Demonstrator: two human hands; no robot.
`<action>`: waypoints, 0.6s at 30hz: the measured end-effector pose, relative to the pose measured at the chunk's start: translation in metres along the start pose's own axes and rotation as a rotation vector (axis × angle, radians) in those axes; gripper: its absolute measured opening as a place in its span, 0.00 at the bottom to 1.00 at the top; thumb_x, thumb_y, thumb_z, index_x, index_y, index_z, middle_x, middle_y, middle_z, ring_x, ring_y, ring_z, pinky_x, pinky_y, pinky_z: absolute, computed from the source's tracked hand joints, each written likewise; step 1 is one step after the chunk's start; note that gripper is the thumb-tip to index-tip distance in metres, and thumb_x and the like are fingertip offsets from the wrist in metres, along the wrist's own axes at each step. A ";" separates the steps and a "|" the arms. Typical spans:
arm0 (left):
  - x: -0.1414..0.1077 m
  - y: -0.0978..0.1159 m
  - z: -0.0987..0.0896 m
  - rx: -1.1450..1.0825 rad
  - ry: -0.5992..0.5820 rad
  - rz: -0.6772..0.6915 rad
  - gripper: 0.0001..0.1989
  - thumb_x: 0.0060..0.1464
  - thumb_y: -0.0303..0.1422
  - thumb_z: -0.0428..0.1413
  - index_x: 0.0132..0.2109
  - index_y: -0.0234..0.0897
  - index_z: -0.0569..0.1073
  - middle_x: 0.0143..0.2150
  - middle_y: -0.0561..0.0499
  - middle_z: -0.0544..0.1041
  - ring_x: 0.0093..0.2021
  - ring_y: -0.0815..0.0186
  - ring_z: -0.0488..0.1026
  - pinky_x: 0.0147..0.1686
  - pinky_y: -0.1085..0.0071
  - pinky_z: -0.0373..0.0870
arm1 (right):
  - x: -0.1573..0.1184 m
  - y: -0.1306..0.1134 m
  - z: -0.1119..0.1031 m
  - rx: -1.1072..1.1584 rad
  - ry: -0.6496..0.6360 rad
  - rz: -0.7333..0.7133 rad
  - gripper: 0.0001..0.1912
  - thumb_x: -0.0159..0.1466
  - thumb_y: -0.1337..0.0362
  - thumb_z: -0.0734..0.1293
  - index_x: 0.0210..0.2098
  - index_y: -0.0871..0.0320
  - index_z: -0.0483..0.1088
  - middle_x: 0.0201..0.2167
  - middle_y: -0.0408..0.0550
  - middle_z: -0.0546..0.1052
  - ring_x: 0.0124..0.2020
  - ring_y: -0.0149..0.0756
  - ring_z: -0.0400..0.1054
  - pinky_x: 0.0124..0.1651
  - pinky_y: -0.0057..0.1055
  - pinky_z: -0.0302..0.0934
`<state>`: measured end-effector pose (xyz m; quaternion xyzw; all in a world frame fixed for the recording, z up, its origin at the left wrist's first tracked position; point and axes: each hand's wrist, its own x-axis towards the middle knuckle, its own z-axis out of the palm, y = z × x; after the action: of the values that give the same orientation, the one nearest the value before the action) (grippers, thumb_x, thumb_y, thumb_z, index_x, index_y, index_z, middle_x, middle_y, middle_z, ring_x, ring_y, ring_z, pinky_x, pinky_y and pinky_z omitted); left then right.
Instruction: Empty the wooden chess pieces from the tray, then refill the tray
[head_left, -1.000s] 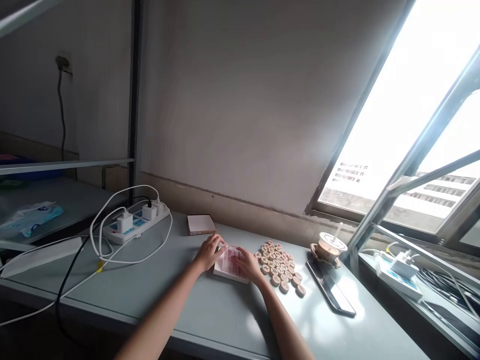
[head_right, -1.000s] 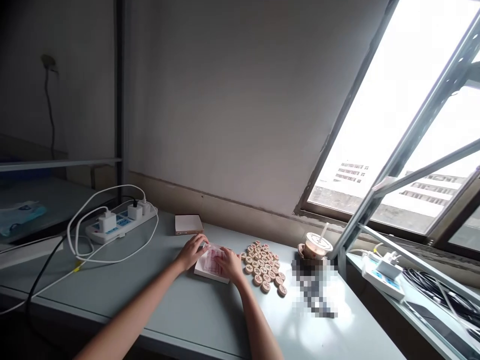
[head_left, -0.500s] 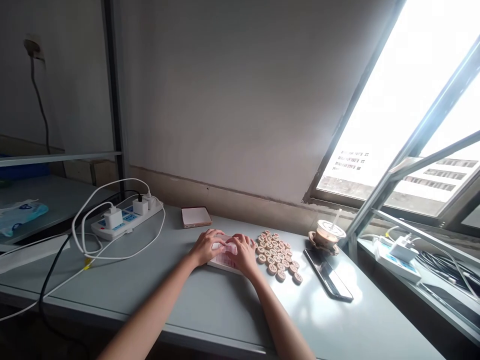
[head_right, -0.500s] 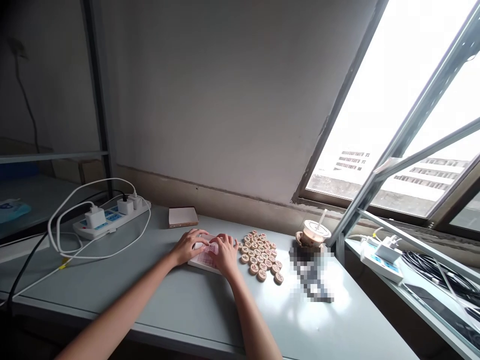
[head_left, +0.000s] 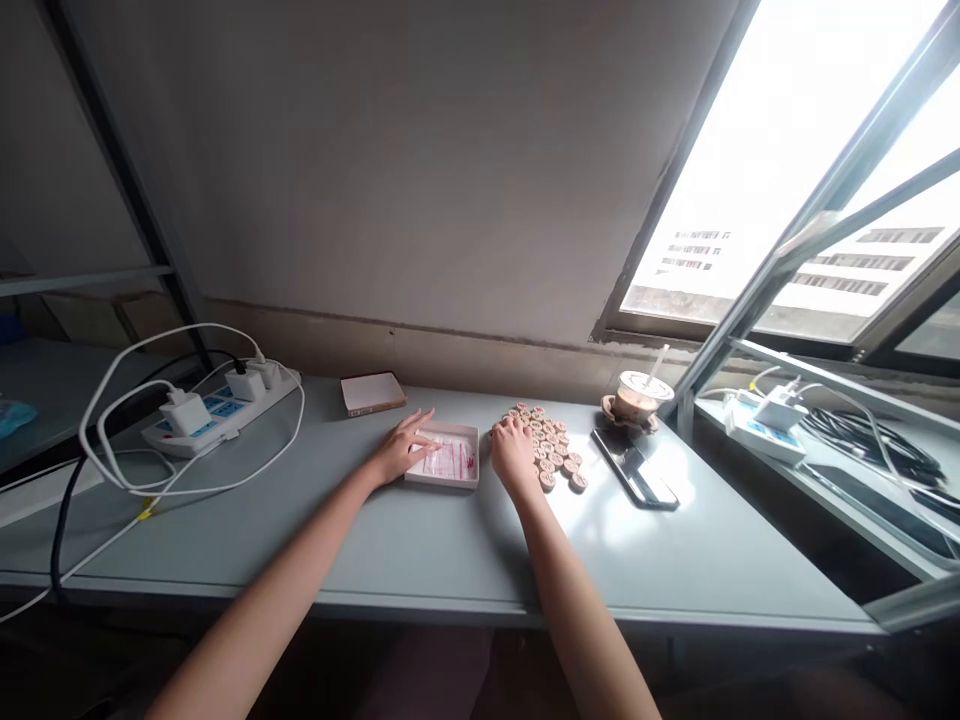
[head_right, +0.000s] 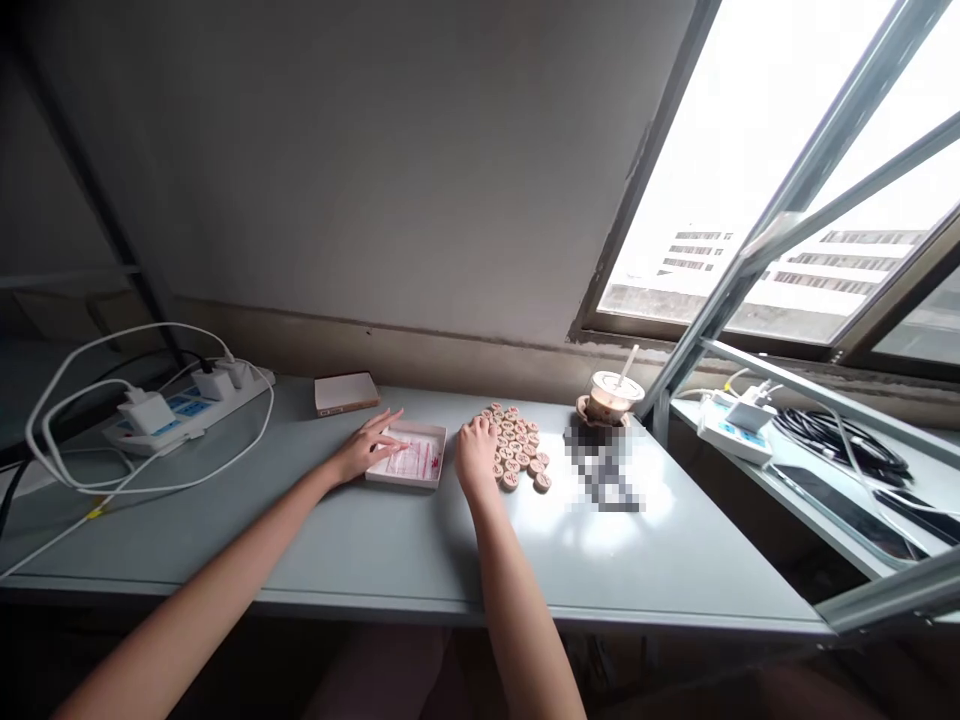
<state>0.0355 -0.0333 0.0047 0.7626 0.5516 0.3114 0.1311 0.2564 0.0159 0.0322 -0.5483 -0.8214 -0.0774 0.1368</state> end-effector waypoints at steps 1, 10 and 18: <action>-0.001 0.001 0.000 0.010 -0.019 -0.003 0.15 0.55 0.40 0.48 0.42 0.45 0.77 0.65 0.57 0.53 0.65 0.56 0.46 0.61 0.56 0.47 | 0.000 -0.001 0.001 -0.001 0.009 0.000 0.14 0.60 0.73 0.56 0.37 0.63 0.72 0.42 0.60 0.70 0.46 0.46 0.58 0.46 0.39 0.48; 0.000 0.005 0.001 0.059 0.044 -0.090 0.17 0.54 0.38 0.51 0.51 0.51 0.71 0.65 0.56 0.54 0.65 0.53 0.45 0.61 0.51 0.41 | 0.005 -0.013 -0.011 0.191 0.229 -0.079 0.11 0.63 0.60 0.58 0.39 0.55 0.69 0.38 0.48 0.72 0.39 0.37 0.63 0.42 0.32 0.50; 0.006 -0.001 0.003 -0.107 0.098 -0.262 0.28 0.47 0.36 0.57 0.57 0.44 0.65 0.55 0.47 0.69 0.54 0.54 0.63 0.55 0.57 0.57 | 0.001 -0.033 -0.011 0.314 -0.010 -0.289 0.10 0.61 0.58 0.61 0.40 0.51 0.70 0.32 0.42 0.75 0.33 0.32 0.66 0.31 0.25 0.49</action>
<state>0.0380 -0.0275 0.0035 0.6600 0.6346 0.3575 0.1841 0.2269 0.0004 0.0432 -0.3974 -0.8940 0.0353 0.2039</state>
